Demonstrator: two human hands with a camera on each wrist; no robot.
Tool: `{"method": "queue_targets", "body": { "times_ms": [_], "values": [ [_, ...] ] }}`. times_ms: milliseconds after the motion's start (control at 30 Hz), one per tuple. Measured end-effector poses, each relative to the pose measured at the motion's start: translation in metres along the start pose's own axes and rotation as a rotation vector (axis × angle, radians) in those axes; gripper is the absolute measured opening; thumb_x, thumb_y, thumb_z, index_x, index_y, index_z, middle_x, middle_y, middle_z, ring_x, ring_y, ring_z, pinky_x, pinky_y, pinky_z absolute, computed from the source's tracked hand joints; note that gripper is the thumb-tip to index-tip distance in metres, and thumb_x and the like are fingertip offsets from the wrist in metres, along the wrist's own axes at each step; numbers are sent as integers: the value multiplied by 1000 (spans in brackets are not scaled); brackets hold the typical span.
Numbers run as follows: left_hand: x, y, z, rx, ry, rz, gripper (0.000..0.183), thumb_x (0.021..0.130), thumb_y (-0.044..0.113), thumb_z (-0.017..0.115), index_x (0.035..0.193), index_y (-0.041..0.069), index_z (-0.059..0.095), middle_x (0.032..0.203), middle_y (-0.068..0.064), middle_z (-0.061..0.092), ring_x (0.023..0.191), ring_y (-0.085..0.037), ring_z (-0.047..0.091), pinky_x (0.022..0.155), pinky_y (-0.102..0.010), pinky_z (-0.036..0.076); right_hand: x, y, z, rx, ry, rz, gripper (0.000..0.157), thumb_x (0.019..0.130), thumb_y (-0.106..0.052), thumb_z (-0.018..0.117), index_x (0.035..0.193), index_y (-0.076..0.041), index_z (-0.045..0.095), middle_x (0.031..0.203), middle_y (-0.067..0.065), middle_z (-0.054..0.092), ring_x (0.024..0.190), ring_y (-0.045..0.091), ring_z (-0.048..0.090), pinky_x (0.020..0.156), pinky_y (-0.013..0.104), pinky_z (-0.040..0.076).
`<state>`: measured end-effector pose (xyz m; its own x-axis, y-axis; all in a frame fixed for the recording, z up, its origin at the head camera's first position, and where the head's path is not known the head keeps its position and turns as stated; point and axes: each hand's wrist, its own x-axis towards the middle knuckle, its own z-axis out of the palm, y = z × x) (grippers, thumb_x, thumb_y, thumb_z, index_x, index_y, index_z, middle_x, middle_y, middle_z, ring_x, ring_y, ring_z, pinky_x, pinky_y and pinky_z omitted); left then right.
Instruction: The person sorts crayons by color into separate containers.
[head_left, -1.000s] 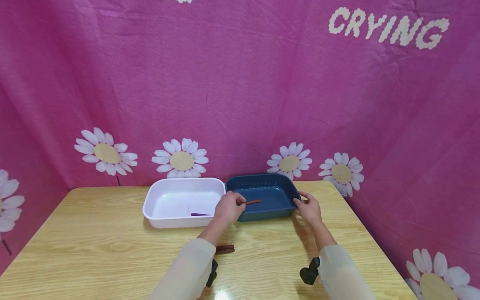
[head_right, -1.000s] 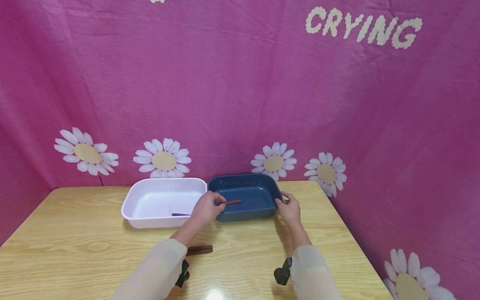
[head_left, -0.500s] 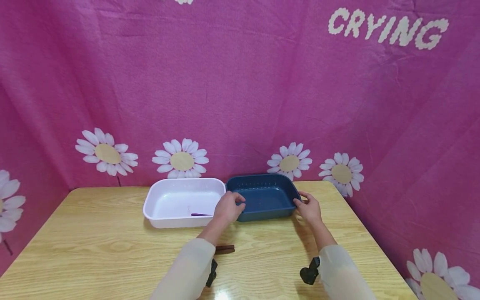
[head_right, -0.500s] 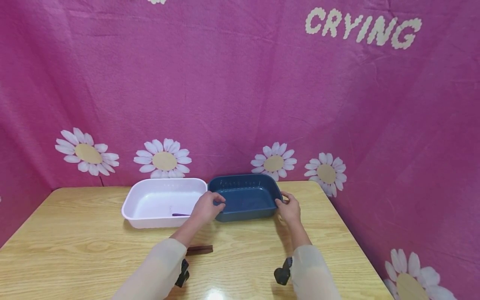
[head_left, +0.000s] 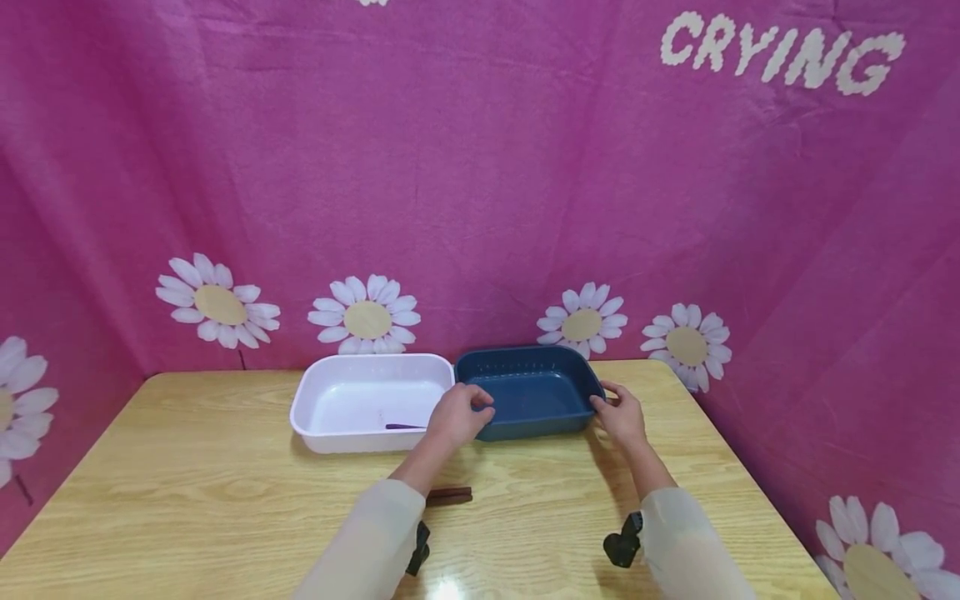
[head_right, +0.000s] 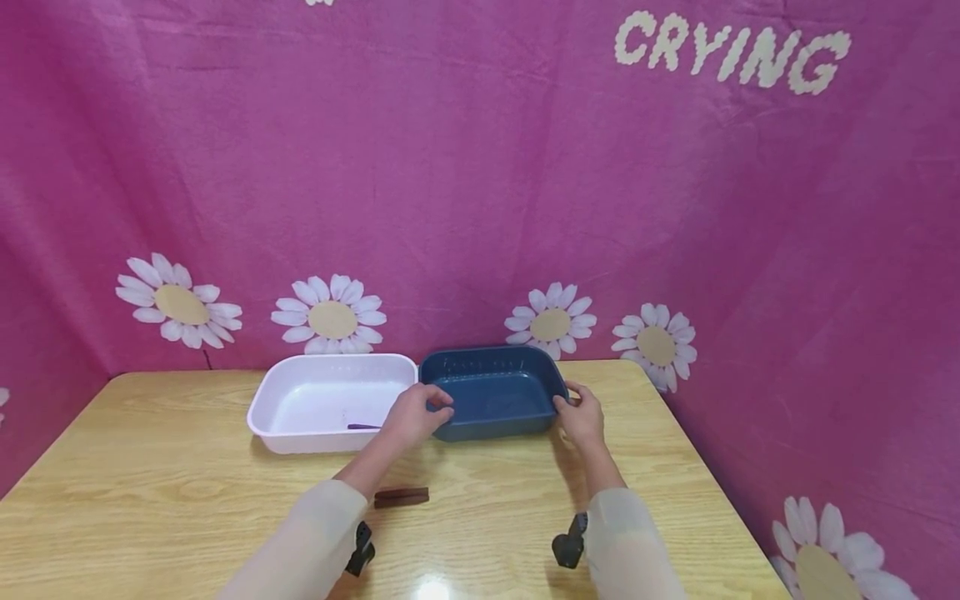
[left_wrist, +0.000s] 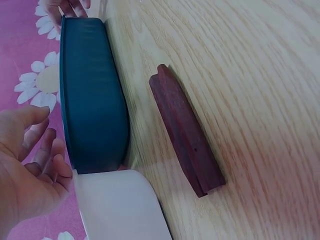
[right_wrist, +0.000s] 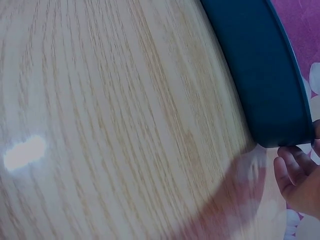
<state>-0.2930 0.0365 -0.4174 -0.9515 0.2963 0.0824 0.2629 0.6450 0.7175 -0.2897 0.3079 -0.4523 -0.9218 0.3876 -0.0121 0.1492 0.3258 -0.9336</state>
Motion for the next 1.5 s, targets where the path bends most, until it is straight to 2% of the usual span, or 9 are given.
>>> {"method": "queue_targets", "body": {
  "times_ms": [300,433,567,700,800,833,933,1133,1500],
  "values": [
    [-7,0,-7,-32,-6,63,17,88,19,64,101,10,68,99,-6,64,96,-22,59,85,-38,48,2,-1,-1,7,14,13,44,92,-11,55,133,2,46,113,28,57,73,9,59,65,24,53],
    [-13,0,-13,-61,-12,91,19,87,20,64,100,8,69,93,-5,65,88,-20,59,77,-34,48,2,0,-1,22,10,2,44,91,-10,56,132,3,46,106,24,61,69,7,59,62,23,52],
    [-20,-2,-20,-101,-34,101,19,86,21,65,99,8,69,86,-2,65,77,-14,56,68,-28,46,1,-2,-1,28,12,-12,45,90,-10,57,131,5,47,100,21,63,65,5,59,59,23,52],
    [-26,-4,-27,-143,-61,99,18,87,21,64,98,9,69,84,-1,64,72,-12,53,63,-26,45,-1,-3,-2,21,9,-8,46,90,-13,58,132,3,47,107,25,62,68,5,60,61,22,52],
    [-32,-5,-31,-163,-78,99,18,87,22,64,98,9,69,83,-1,63,69,-12,51,58,-25,44,-1,-1,-5,49,-15,-20,47,89,-16,61,131,2,48,107,26,61,68,7,61,62,23,53],
    [-34,-4,-33,-168,-82,96,18,86,22,65,98,9,69,82,-1,63,68,-12,51,58,-25,43,-1,1,-6,86,-26,-40,46,88,-17,63,128,1,51,101,24,63,66,8,61,60,24,53],
    [-40,-4,-37,-164,-92,96,17,86,22,66,96,9,70,81,0,62,67,-12,50,55,-24,42,0,4,-7,113,-46,-53,48,86,-18,65,127,2,51,96,22,62,64,9,61,59,25,54],
    [-52,-5,-43,-144,-108,108,15,84,19,67,94,8,70,80,0,62,66,-13,51,55,-24,42,0,-2,-2,34,-37,-5,48,90,-13,58,133,4,45,105,24,60,67,6,61,64,24,54],
    [-69,-20,-43,-97,-116,117,9,82,18,69,88,11,70,75,3,61,65,-10,51,57,-22,42,2,-1,-4,5,-41,4,47,91,-12,56,134,4,44,108,27,59,66,8,62,63,24,54]
  ]
}}
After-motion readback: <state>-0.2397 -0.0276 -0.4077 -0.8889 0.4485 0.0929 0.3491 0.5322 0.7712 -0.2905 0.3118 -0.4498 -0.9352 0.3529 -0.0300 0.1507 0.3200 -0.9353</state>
